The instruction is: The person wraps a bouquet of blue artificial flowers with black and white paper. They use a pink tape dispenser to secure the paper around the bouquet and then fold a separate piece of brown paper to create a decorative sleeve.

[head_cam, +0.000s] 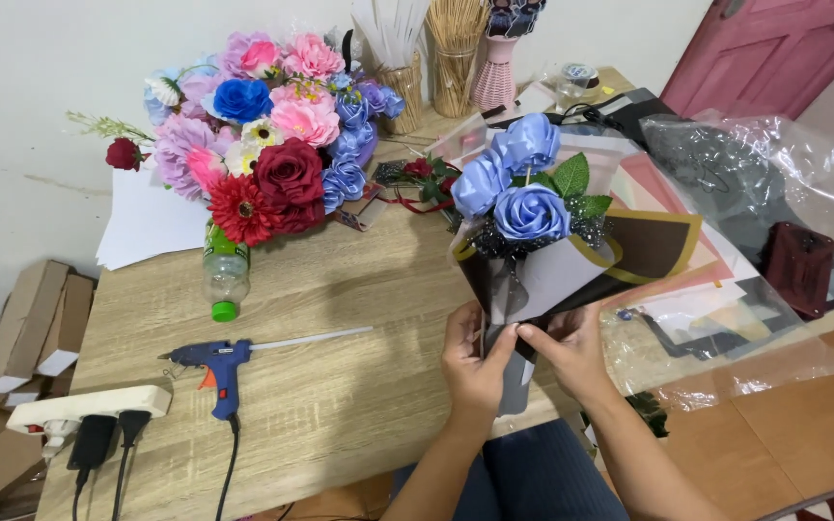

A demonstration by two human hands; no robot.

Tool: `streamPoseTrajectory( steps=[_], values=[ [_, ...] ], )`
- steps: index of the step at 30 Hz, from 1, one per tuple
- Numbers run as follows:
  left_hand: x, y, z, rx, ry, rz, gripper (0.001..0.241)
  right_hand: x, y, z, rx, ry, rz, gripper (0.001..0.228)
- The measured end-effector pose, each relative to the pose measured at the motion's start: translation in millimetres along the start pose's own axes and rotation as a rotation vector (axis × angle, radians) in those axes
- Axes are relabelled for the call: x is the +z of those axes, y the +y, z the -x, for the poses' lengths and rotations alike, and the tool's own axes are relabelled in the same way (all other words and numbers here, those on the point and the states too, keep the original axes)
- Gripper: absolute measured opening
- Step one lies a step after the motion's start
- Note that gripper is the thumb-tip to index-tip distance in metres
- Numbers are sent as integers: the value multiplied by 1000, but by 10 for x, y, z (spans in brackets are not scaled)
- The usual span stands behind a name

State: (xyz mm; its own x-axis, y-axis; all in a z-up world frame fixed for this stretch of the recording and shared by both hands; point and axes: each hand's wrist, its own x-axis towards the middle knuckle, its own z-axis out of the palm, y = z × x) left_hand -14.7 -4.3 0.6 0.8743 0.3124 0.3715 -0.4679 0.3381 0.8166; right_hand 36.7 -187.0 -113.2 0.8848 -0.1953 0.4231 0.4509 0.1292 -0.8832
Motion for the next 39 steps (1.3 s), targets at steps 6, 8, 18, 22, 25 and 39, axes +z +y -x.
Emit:
streamPoseTrajectory(
  steps=[6, 8, 18, 22, 25, 39],
  values=[
    [-40, -210, 4, -83, -23, 127, 43, 41, 31, -76, 4, -31, 4, 97],
    [8, -89, -17, -87, -11, 146, 44, 46, -64, -105, 11, -27, -37, 98],
    [-96, -305, -71, 30, -42, 283, 30, 235, -250, -47, 76, -59, -90, 52],
    [-98, -54, -216, 90, -198, 287, 53, 400, -632, -159, 51, -79, -175, 42],
    [-196, -221, -209, 66, -310, 52, 70, 535, -888, -131, 51, -70, -228, 41],
    [-512, -823, -137, -263, -87, 93, 71, 80, -1323, -325, 100, 151, 506, 12]
  ],
)
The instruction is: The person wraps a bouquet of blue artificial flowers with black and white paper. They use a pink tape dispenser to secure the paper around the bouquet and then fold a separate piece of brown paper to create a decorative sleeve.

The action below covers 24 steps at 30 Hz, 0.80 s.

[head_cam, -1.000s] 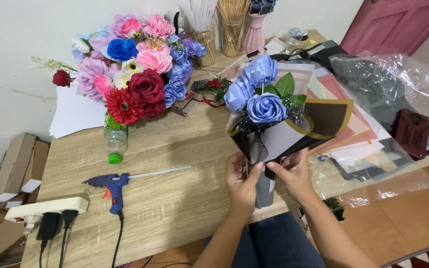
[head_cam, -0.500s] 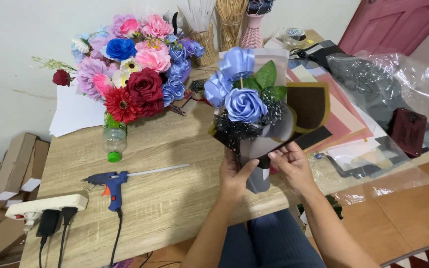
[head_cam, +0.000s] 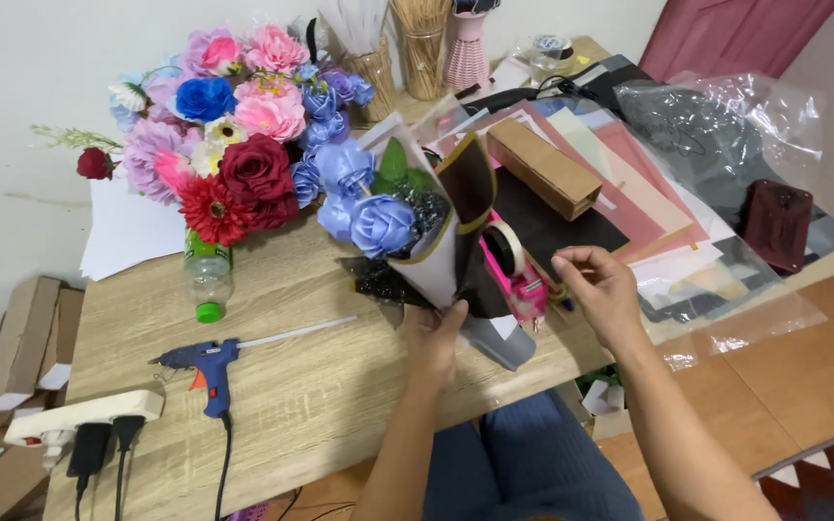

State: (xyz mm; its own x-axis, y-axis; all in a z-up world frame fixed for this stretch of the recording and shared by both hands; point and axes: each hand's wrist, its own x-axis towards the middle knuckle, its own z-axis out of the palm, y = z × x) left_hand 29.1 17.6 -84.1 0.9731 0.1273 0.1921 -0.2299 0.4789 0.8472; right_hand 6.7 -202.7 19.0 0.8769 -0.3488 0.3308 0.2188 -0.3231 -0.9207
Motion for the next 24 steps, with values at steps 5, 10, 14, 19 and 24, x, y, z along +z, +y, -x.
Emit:
streamPoseTrajectory(
  steps=[5, 10, 14, 19, 24],
  values=[
    [167, -409, 80, -120, -47, 111, 62, -27, 93, -62, 79, -208, 266, 25],
    [287, -516, 186, -243, 6, 292, 49, 117, -73, -90, 312, -212, 29, 29],
    [210, -712, 193, -384, 99, 324, 40, 163, -138, -194, 393, -236, 10, 22],
    [223, -595, 262, -361, 73, 351, 37, 222, 112, -272, 463, -234, -49, 22],
    [330, -367, 317, -349, 4, 329, 39, 223, 393, -350, 626, -210, -160, 19]
  ],
)
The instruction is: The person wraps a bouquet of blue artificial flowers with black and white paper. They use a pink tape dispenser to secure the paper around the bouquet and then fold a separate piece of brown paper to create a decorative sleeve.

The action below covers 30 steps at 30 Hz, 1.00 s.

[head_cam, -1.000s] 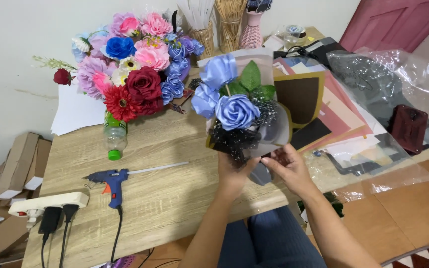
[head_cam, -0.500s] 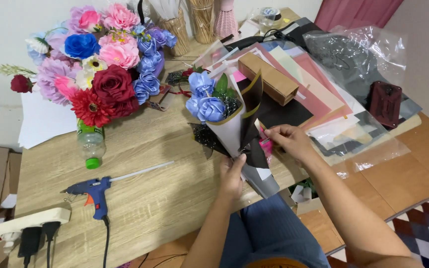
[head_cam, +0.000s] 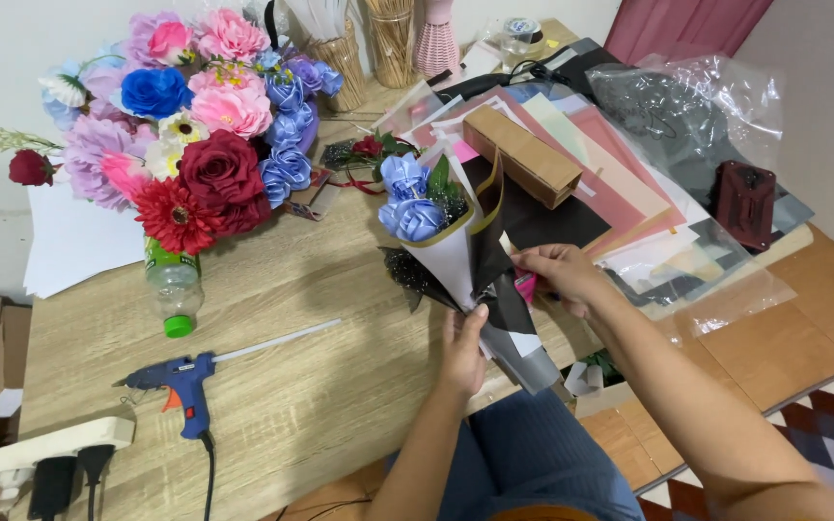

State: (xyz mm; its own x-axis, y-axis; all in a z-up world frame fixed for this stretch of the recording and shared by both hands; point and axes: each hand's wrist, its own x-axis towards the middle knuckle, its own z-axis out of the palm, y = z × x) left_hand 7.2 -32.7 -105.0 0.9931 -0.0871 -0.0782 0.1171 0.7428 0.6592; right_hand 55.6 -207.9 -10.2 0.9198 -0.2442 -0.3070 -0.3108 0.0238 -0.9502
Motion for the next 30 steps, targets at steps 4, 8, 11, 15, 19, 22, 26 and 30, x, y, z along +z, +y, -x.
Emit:
streamPoseTrajectory(
  steps=[4, 8, 11, 15, 19, 22, 26, 30],
  values=[
    [55, 5, 73, -21, -33, -21, 39, 116, -202, 206, -20, 20, -99, 18],
    [143, 42, 58, -28, 26, 12, 39, 164, -151, 250, -40, 40, -198, 23],
    [128, 3, 31, -24, 33, -2, 40, 168, -144, 320, -49, 45, -246, 32],
    [145, 0, 37, 4, 32, -37, 42, 124, -57, 406, -51, 58, -302, 37],
    [65, -83, -36, 4, 36, -22, 43, 87, 101, 444, -152, 41, -280, 8],
    [33, -124, -66, 20, 23, -19, 42, 96, 116, 477, -222, 45, -227, 11],
    [-29, -182, -96, 22, 17, -15, 42, 75, 71, 555, -297, 12, -216, 14],
    [-77, -244, -143, 44, 0, 1, 42, -53, 168, 410, -521, -89, 47, 9]
  ],
)
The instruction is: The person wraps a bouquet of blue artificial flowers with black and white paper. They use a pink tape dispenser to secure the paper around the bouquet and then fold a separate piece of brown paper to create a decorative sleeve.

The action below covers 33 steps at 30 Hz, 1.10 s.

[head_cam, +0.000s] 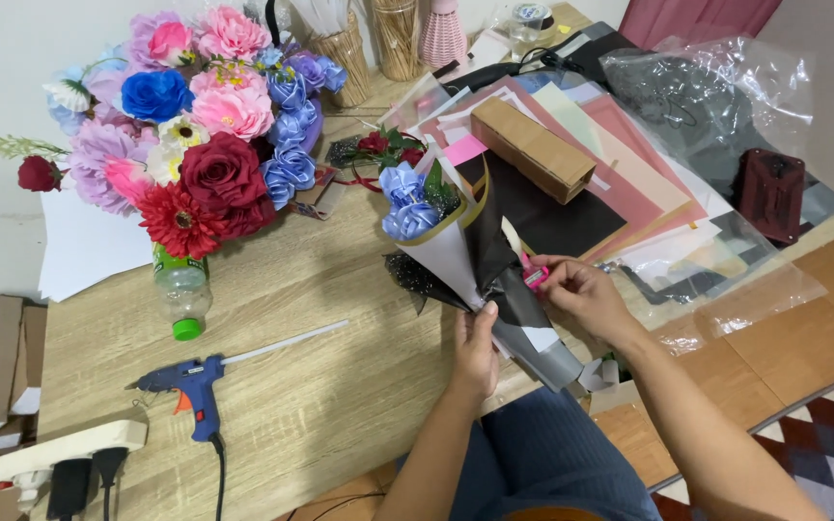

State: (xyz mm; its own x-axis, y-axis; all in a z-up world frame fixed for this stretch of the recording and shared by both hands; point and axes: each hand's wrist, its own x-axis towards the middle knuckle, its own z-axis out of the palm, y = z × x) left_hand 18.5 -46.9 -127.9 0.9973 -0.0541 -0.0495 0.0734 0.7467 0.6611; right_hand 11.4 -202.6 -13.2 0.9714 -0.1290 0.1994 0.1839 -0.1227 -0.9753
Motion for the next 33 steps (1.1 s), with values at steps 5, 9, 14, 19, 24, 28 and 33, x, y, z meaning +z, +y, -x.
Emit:
streamPoseTrajectory(
  steps=[5, 9, 14, 19, 24, 28, 33],
  values=[
    [120, 153, 84, 18, -2, 22, 39, -170, -33, 15, -158, -36, 275, 12],
    [277, 409, 187, 116, 15, -18, 41, -216, -551, 270, -283, 159, 255, 8],
    [736, 717, 421, 98, 251, -93, 39, 218, -972, 597, -293, 121, 100, 6],
    [1131, 1080, 563, 132, 342, -67, 35, 461, -804, 566, -373, 201, 244, 5],
    [1316, 1196, 612, 194, 419, 10, 33, 519, -719, 492, -381, 256, 266, 5],
    [1331, 1205, 615, 182, 413, 11, 31, 580, -740, 468, -395, 260, 270, 5],
    [1314, 1135, 603, 182, 414, 19, 30, 593, -677, 426, -446, 280, 368, 6]
  ],
)
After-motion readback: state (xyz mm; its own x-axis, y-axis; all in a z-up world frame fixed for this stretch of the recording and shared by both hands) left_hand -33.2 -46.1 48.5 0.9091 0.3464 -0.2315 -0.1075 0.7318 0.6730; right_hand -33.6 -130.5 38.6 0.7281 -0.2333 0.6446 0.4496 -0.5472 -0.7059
